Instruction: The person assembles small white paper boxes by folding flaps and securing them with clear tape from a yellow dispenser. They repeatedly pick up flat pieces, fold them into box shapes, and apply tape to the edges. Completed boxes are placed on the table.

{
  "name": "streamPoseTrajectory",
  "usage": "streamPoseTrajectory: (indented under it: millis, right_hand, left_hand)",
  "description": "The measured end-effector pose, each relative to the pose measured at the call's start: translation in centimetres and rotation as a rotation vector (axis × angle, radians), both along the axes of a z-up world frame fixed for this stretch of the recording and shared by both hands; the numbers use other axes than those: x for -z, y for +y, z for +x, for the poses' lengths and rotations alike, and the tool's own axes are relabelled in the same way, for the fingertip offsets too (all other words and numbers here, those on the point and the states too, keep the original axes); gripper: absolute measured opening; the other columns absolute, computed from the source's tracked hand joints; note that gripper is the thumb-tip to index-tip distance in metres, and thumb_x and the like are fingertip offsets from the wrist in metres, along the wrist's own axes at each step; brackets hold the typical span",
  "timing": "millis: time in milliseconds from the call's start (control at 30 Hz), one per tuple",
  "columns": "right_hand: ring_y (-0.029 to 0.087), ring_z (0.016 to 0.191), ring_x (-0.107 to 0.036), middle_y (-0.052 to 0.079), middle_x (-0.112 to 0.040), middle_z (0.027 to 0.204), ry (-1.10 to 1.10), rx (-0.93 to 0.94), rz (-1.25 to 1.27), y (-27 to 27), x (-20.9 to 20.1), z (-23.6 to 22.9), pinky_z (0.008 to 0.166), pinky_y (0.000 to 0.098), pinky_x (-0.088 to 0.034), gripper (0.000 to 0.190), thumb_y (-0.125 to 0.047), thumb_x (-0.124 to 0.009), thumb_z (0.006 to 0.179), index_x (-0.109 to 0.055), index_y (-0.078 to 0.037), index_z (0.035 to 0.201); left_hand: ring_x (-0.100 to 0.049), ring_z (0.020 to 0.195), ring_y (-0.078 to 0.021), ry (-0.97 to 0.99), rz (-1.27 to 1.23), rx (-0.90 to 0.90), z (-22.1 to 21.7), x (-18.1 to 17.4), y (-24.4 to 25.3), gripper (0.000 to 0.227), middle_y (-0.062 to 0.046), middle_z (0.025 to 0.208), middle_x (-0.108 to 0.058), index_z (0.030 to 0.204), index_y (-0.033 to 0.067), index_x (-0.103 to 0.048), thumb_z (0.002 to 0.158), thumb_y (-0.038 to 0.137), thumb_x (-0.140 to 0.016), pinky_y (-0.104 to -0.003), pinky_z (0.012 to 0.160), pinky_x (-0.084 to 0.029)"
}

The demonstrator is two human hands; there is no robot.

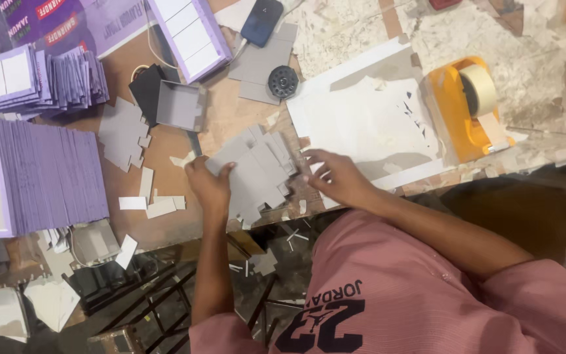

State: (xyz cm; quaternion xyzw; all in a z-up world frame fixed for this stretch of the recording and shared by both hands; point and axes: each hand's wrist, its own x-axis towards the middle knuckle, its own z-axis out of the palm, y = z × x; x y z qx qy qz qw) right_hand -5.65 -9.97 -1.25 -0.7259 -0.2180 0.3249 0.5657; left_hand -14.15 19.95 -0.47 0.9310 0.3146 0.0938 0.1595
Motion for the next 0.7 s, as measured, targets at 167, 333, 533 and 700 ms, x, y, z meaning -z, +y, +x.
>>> streamPoseTrajectory:
  millis: [167,333,533,700]
  right_hand:
    - [0.034,0.117,-0.063,0.021,-0.058,0.138,-0.258,0.029,0.112,-1.2,-0.9,3.1,0.093,0.0445,-0.055,0.080,-0.027,-0.087,0.079,-0.048,-0.002,0.144]
    - [0.024,0.114,-0.071,0.015,-0.074,0.126,0.132,-0.197,0.066,-4.6,-0.3,6.1,0.097,0.0386,-0.059,0.070,-0.031,-0.078,0.089,-0.050,-0.010,0.149]
    - [0.026,0.124,-0.072,0.018,-0.071,0.141,0.002,-0.025,0.077,-10.2,2.5,6.9,0.105,0.0381,-0.058,0.060,-0.034,-0.064,0.097,-0.057,-0.008,0.151]
    - [0.047,0.143,-0.037,0.032,-0.038,0.154,-0.670,0.298,-0.120,-10.8,-0.1,3.9,0.117,0.0542,-0.032,0.096,-0.023,-0.084,0.079,-0.030,-0.001,0.156]
  left_hand:
    - [-0.057,0.071,-0.0105,-0.376,-0.653,0.028,0.2,-4.5,-2.8,0.024,-0.001,0.081,-0.066,0.105,-0.0011,-0.064,0.089,0.010,-0.079,-0.027,0.062,-0.044]
    - [-0.067,0.083,-0.0125,-0.427,-0.693,0.477,3.8,-6.3,-8.8,0.017,-0.006,0.092,-0.071,0.102,0.0012,-0.064,0.096,0.009,-0.078,-0.027,0.072,-0.054]
    - [-0.065,0.062,-0.0170,-0.154,-0.261,0.782,8.5,-7.1,-13.4,0.023,-0.012,0.074,-0.070,0.091,0.0006,-0.066,0.090,0.018,-0.081,-0.032,0.053,-0.049]
    - [-0.056,0.053,-0.0198,-0.126,-0.433,0.499,8.7,-6.3,-18.2,0.028,-0.011,0.060,-0.058,0.076,-0.0008,-0.058,0.093,0.013,-0.074,-0.037,0.051,-0.045]
